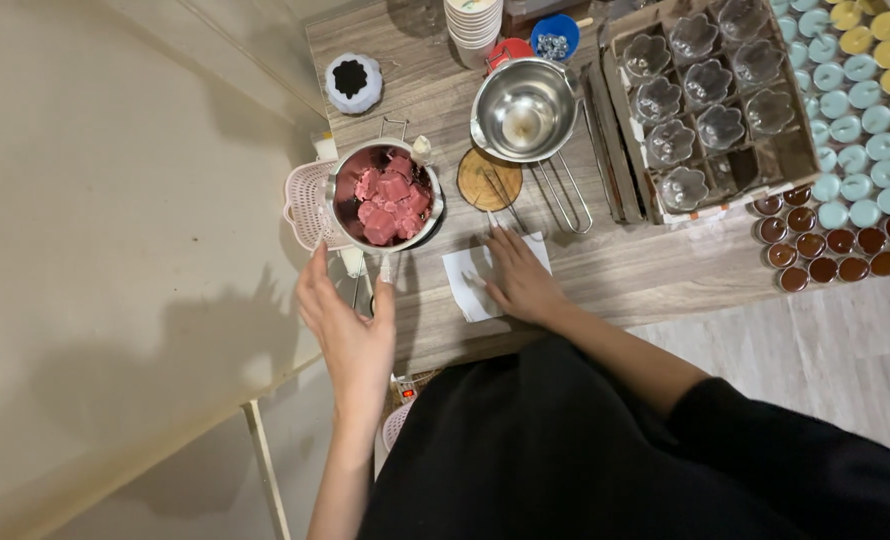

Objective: The person prepares candle materials by placing wax chunks into a pot, stirs the material with a tool, and organizes various candle containers on a workspace.

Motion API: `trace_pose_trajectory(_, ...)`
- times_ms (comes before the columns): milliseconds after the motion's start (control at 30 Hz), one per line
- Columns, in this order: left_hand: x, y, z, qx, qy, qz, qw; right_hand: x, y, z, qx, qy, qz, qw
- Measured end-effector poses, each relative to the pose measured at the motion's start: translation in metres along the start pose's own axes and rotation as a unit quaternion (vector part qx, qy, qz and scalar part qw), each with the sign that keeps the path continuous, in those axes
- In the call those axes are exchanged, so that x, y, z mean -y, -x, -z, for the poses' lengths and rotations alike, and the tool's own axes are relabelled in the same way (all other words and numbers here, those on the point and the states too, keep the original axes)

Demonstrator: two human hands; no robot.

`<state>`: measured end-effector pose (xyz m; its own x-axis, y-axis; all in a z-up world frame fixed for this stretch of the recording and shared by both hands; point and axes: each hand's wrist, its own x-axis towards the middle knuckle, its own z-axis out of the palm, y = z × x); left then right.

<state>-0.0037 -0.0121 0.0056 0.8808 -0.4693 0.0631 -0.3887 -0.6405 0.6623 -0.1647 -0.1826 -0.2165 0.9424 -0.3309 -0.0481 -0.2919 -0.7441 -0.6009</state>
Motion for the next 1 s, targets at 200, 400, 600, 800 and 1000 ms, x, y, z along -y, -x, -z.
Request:
trace_pose_trajectory(200, 0.007, 0.003, 0.005, -0.007, -0.007, -0.019, 1.000, -0.007, -0.004, -0.017, -0.002, 0.071, 0.012, 0.997)
trace_pose_trajectory(400, 0.008, 0.001, 0.007, 0.005, 0.015, 0.029, 0.999, 0.003, -0.008, -0.004, 0.000, 0.075, 0.048, 0.996)
trace_pose_trajectory(600, 0.014, 0.000, 0.005, 0.019, 0.095, 0.056, 0.994, 0.040, -0.013, 0.034, 0.003, -0.480, -0.322, 0.816)
trace_pose_trajectory(800, 0.030, 0.004, 0.005, 0.004, 0.174, 0.094, 0.980, 0.045, -0.009, 0.079, -0.110, -0.779, -0.284, 0.548)
trace_pose_trajectory(1000, 0.040, 0.007, -0.001, -0.006, 0.263, 0.111, 0.959, 0.089, -0.052, 0.127, -0.093, -0.745, -0.109, 0.651)
